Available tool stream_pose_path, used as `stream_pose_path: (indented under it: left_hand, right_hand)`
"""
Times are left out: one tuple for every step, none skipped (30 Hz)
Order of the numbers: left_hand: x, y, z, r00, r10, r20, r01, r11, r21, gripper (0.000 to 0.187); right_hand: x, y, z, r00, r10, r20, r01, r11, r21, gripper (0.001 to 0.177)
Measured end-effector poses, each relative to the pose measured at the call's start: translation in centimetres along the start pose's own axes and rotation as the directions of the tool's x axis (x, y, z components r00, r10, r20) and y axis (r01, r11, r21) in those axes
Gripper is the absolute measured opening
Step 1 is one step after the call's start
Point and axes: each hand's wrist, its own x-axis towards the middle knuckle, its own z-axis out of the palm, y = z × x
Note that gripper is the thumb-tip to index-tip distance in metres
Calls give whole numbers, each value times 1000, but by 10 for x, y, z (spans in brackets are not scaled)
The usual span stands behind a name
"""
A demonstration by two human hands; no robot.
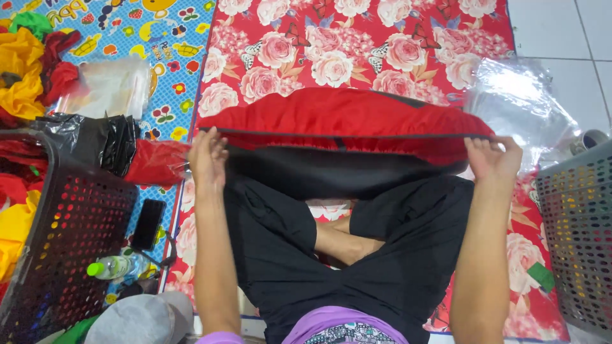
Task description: A person fits a red elasticated fabric cover onto a black motorcycle seat and uses a small foam block to tuck the edges while sitting on the floor.
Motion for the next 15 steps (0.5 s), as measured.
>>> stream_pose_path:
  left_hand:
    - [-1, -5, -4, 1000, 3, -6, -3, 1000, -2, 19]
    - [-2, -11, -9, 992, -124, 20, 125, 981, -150, 49]
    - [-4, -16, -14, 968, -241, 63, 249, 923, -294, 82]
    - [5, -26, -22, 970, -237, 57, 243, 923, -299, 82]
    - [15, -34, -30, 970, -239, 49, 238, 881, -409, 59]
    - [25, -42, -38, 970, -241, 42, 228, 828, -513, 40]
    - [50, -62, -55, 972, -233, 33, 215, 826, -521, 40]
    - [74, -82, -72, 959, -265, 103, 273, 755, -596, 26]
    - [99, -100, -89, 943, -283, 177, 326, 674, -663, 23]
    - [124, -120, -98, 949, -268, 168, 309, 670, -675, 23]
    - [150, -139, -109, 934, -320, 159, 339, 655, -675, 23]
    - [176, -158, -120, 917, -371, 150, 369, 639, -676, 24]
    - [177, -145, -102, 921, -365, 134, 353, 639, -683, 24]
    - [181, -132, -85, 964, -233, 128, 259, 714, -650, 42]
    - [179, -123, -75, 987, -108, 117, 157, 774, -614, 93]
  right_hand:
    - [1, 4, -6, 1000, 6, 1, -6, 1000, -3, 27]
    - [1, 8, -11, 1000, -8, -11, 9, 999, 52, 35]
    - [1, 12, -16, 1000, -21, -23, 23, 994, 105, 45]
    - [18, 6, -31, 1000, -14, -20, 16, 995, 100, 45]
    - [36, 2, -44, 999, 3, -47, 0, 998, 61, 33]
    - [54, -2, -57, 997, 19, -74, -17, 1000, 22, 25]
    - [70, -8, -65, 997, 30, -66, -29, 999, 15, 25]
    - [86, -13, -73, 985, 41, -165, -48, 998, -42, 26]
    - [105, -17, -77, 966, 46, -256, -74, 992, -100, 30]
    - [136, -30, -95, 968, 58, -244, -87, 990, -110, 30]
    - [167, -41, -114, 945, 27, -326, -57, 995, -81, 21]
    - [200, -52, -133, 914, -1, -407, -24, 998, -55, 19]
    - [241, -58, -146, 914, 11, -407, -40, 997, -63, 19]
    - [283, -63, -159, 942, 92, -322, -181, 949, -257, 29]
    - [320, -69, -177, 945, 192, -265, -298, 840, -453, 38]
